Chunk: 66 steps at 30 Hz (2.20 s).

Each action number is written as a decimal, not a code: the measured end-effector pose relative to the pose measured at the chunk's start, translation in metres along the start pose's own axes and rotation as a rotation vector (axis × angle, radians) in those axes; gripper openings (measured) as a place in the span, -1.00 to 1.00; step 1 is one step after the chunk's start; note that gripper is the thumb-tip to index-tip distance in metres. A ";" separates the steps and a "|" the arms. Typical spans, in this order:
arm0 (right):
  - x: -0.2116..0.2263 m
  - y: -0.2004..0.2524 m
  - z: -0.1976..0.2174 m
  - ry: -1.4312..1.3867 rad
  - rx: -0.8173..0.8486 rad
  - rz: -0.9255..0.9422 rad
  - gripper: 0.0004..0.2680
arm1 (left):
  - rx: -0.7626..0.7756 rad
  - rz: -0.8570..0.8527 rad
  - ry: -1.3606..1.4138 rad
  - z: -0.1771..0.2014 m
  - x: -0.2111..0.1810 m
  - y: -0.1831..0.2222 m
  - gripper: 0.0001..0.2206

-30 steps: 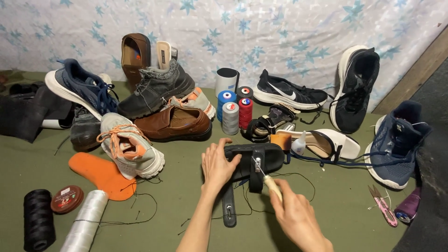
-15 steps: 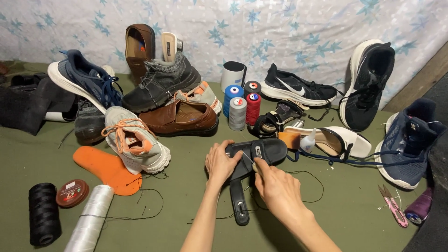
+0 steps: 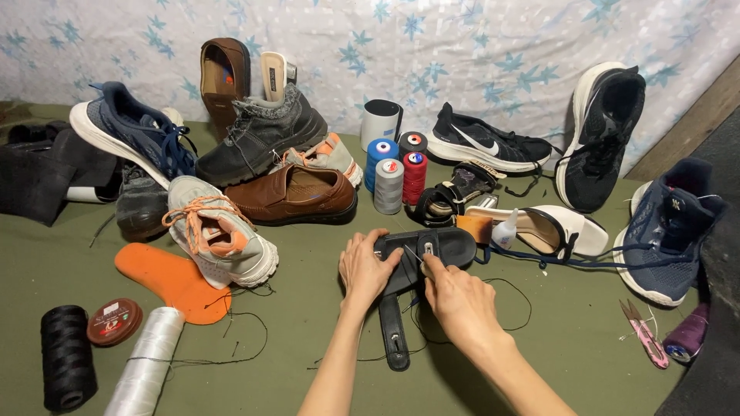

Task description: Hand-stitching the sole of a black sandal using a needle and thread on a repair bench.

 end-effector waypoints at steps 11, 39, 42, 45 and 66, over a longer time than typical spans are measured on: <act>-0.002 -0.005 -0.012 0.008 -0.007 -0.013 -0.68 | 0.014 0.002 0.008 0.004 -0.004 0.002 -0.56; -0.004 0.002 -0.023 0.080 -0.023 -0.035 -0.65 | -0.037 -0.033 0.024 0.000 -0.003 0.001 -0.53; -0.005 0.001 -0.025 0.074 -0.024 -0.045 -0.65 | -0.040 -0.035 0.024 0.001 -0.004 0.001 -0.55; -0.003 0.002 -0.022 0.081 -0.024 -0.048 -0.66 | -0.033 -0.034 0.026 0.002 -0.005 0.001 -0.55; -0.017 0.038 0.004 -0.204 -0.079 -0.078 -0.68 | 0.018 -0.199 0.140 0.033 -0.032 0.013 -0.59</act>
Point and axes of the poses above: each hand's wrist, its own y-axis away from the middle knuckle, its own z-axis out of the back of the hand, x = y × z, the point moved 3 cm from there along -y, towards the middle knuckle, and after that the axes turned 6 degrees about z, right-handed, at the moved point
